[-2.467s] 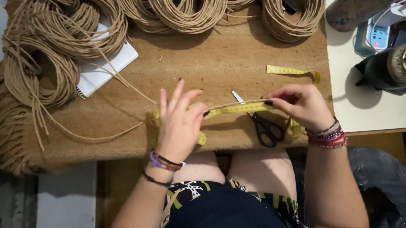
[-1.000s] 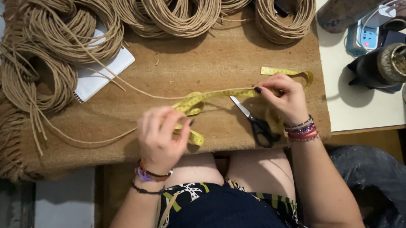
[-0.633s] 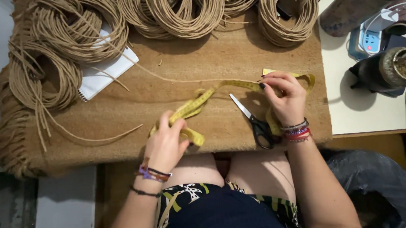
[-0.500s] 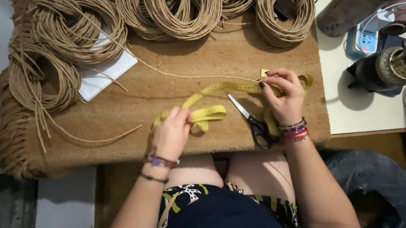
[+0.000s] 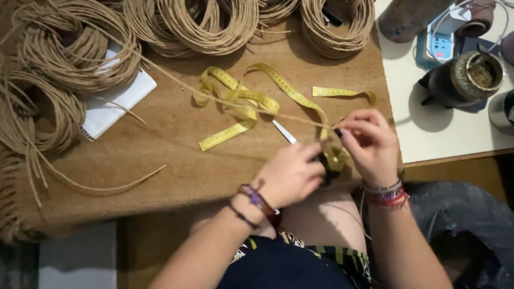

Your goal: Measuring and cutting lengths of twine using a tape measure and scissors

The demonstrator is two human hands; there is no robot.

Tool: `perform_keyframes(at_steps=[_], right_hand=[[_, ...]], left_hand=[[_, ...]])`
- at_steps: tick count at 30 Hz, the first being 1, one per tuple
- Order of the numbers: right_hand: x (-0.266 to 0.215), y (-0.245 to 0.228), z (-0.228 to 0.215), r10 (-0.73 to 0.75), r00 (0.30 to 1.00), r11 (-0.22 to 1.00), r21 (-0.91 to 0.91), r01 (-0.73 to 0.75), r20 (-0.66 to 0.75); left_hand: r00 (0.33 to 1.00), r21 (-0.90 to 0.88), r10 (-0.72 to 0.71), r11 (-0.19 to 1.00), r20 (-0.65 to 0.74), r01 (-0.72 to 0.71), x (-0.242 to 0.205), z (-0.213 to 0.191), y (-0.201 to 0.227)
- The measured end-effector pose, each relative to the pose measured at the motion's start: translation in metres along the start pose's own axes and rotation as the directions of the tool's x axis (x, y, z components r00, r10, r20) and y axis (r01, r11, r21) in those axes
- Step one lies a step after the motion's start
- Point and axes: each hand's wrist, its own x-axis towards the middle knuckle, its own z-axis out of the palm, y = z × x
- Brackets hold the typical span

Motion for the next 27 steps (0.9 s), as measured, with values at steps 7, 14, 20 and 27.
perform_keyframes(at_steps=[7,14,20,27], right_hand=[[-0.042,-0.035,-0.013,0.103,0.994,0.993,0.050,-0.104,0.027],[-0.063,-0.078,-0.027,0.052,0.995,0.999,-0.011,-0.051,0.083],[-0.084,-0.122,-0.022,-0.082,0.978,0.995,-0.045,0.092,0.191],[-0.115,-0.147,-0.017,-0.067,0.979,0.997,0.060,0.057,0.192]], left_hand=[[0.995,-0.010,-0.084,0.996,-0.051,0.084,0.027,-0.043,0.026],[0.972,-0.043,-0.116,0.993,-0.204,0.109,-0.028,-0.109,0.085],[0.955,0.172,-0.075,0.977,-0.288,0.129,-0.046,-0.122,0.113],[0.888,-0.672,-0.445,0.693,-0.116,0.260,-0.082,-0.102,0.126]])
